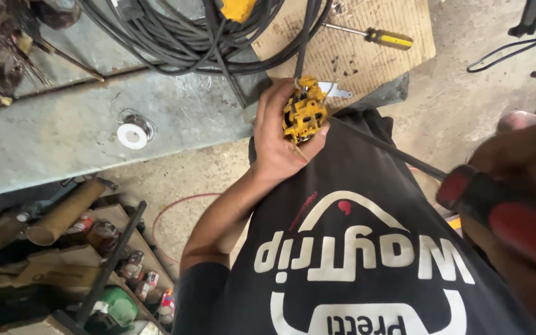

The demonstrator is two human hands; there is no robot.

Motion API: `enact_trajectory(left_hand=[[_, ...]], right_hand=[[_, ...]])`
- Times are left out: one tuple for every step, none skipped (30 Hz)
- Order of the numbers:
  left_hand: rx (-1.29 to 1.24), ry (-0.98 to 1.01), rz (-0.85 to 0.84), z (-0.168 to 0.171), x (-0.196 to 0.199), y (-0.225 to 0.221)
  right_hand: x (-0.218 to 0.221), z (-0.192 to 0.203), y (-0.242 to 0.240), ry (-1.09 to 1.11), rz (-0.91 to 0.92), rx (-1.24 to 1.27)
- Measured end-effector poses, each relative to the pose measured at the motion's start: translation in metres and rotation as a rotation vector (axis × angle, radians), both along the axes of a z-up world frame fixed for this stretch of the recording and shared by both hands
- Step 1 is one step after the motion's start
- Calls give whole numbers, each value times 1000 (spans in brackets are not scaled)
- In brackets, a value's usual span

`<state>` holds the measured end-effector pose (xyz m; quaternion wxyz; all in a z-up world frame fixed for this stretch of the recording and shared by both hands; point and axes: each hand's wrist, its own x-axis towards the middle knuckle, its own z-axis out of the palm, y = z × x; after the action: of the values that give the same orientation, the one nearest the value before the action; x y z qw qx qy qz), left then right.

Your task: Repairing a yellow power tool by reassembling internal components and wiring using a screwdriver

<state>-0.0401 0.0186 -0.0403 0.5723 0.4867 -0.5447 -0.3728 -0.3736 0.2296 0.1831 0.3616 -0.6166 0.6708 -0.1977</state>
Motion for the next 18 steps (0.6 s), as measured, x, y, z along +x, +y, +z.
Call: enact_trajectory(left_hand=[[-9, 5, 0, -1, 0, -3], [-25, 6, -2, 1, 0, -2], [37, -82, -18, 4, 0, 0], [99, -169, -32, 5, 0, 2], [95, -171, -35, 6, 0, 1], [109, -167, -33, 7, 0, 0], [123, -160, -34, 7, -1, -1], [119, -160, -41, 5, 0, 0], [94, -152, -45, 3, 0, 0], [70, -144, -48, 1, 1, 0], [68, -145, -48, 2, 1, -1], [81, -154, -36, 2, 1, -1], [94, -162, -27, 3, 0, -1], [93, -164, -29, 3, 1, -1], [81, -161, -34, 3, 1, -1], [69, -158, -39, 3, 2, -1], [68, -159, -43, 2, 2, 0], [73, -160, -42, 2, 2, 0]], right_hand=[[18, -4, -36, 5, 1, 6], [30, -12, -63, 10, 2, 11], [43, -17, -91, 14, 5, 19], [58, -18, -118, 18, 8, 26], [67, -22, -145, 21, 8, 44], [81, -24, -170, 24, 7, 62], [102, -24, -192, 29, 3, 79], [118, -28, -224, 29, -4, 76], [134, -33, -256, -230, 259, -451], [150, -38, -289, -484, 512, -988], [146, -34, -281, -485, 512, -990], [142, -29, -273, -470, 431, -857], [138, -25, -265, -452, 351, -721], [136, -24, -266, -452, 349, -723], [133, -22, -268, -417, 408, -716], [131, -20, -269, -382, 467, -708], [125, -10, -272, -380, 463, -709], [119, 0, -274, -363, 523, -595]])
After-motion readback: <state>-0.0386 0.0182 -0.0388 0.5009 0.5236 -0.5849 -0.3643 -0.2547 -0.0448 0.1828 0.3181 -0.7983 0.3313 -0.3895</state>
